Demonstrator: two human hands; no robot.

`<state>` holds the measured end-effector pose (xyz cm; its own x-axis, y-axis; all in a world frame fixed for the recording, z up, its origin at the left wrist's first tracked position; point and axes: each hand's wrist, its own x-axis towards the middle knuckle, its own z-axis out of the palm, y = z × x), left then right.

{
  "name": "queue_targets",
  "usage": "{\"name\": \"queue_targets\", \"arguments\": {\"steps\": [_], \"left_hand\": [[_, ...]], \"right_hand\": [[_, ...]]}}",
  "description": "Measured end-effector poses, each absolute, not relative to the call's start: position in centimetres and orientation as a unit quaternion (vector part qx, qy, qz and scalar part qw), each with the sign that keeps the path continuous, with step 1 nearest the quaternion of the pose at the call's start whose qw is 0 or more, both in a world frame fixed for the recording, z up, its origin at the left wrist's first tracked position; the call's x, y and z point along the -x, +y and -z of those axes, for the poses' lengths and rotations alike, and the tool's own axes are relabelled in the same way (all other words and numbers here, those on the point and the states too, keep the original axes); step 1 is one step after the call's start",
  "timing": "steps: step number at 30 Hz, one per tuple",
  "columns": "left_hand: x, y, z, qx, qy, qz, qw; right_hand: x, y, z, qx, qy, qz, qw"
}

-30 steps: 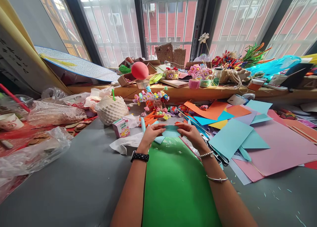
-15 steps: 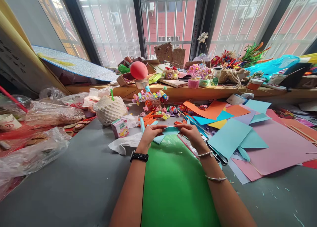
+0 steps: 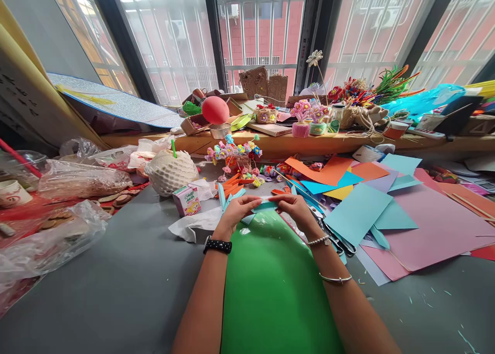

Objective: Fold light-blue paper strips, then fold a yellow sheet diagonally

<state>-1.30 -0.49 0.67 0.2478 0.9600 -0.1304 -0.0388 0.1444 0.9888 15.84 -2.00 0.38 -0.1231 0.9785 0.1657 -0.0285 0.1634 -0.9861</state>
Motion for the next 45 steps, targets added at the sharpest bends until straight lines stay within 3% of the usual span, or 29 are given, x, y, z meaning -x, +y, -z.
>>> {"name": "queue_targets", "arguments": {"steps": [10, 39, 45], "left_hand": [[1.1, -0.3, -0.3, -0.567, 0.461, -0.415, 0.541], [0.8, -0.3, -0.1, -0.609, 0.502, -0.417, 0.451], [0.6, -0.5, -0.2, -0.653, 0.506, -0.41, 0.388]], "right_hand": [[-15.5, -2.0, -0.1, 0.433, -0.606, -0.469, 0.474], [-15.1, -1.4, 1.2, 0.493, -0.59, -0.424, 0.478], [-15.1, -1.3, 1.4, 0.489, -0.608, -0.408, 0.474]]}}
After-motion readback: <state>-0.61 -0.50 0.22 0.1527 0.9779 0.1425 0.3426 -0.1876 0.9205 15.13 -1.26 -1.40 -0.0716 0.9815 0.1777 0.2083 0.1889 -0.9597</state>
